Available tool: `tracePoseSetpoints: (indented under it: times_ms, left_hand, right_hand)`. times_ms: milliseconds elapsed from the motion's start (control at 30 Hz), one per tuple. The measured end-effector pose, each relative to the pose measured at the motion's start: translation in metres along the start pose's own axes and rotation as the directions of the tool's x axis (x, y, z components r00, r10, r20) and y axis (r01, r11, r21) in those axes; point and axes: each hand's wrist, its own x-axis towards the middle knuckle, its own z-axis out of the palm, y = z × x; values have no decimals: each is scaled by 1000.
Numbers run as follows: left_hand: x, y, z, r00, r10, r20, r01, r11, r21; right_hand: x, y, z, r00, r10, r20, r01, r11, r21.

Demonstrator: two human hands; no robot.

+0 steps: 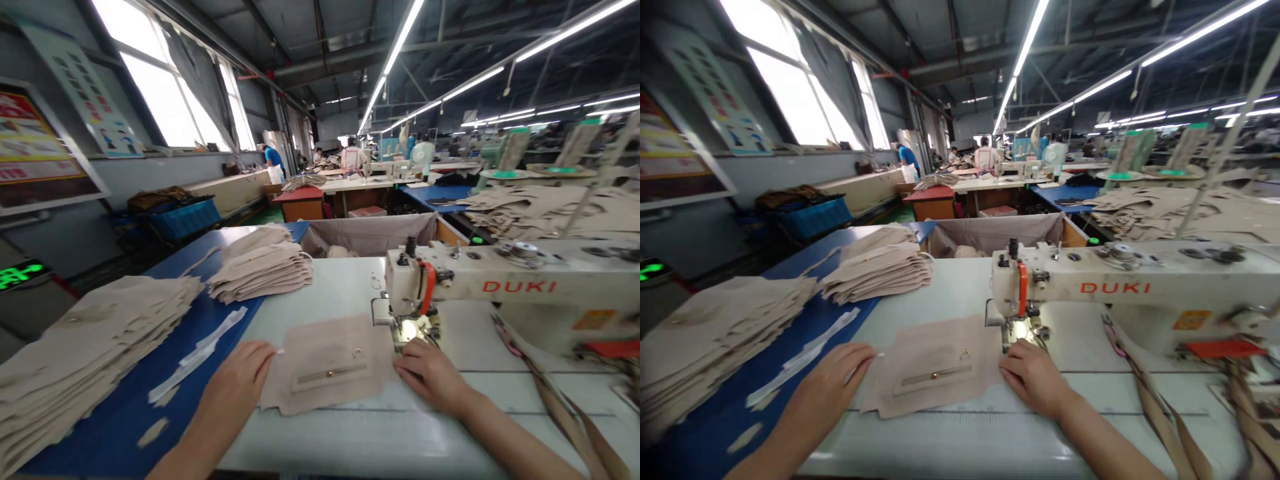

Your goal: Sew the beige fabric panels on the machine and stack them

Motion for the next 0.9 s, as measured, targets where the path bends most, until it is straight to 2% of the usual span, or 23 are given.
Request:
tracePoseSetpoints:
  times_ms: [100,200,300,367,467,633,900]
  left_hand:
    - [24,55,44,984,176,27,-173,981,-82]
    - [47,106,83,951,302,69,-292,948,-126]
    - [62,136,111,925,360,125,-341,928,-147]
    - [67,142,122,917,370,146,-348,924,-159]
    - [67,141,127,921,361,147,-330,923,-197]
    - [66,134,123,915,363,173,-306,907,-289]
    - [70,131,119,890,387,241,-313,903,-294]
  right_hand:
    - [2,1,-1,1000,8,-9,-8,1000,-27]
    - [4,0,-2,1000,7,1,-7,999,-46]
    - [5,-1,-2,1000,6,2,-6,998,-58]
    - [6,0,-2,1000,9,0,-9,998,-64]
    - [6,2,0,1000,27,0,-27,997,-74]
    - [7,4,0,998,55,14,-54,995,-86]
    - [8,3,1,997,79,26,-76,992,-102]
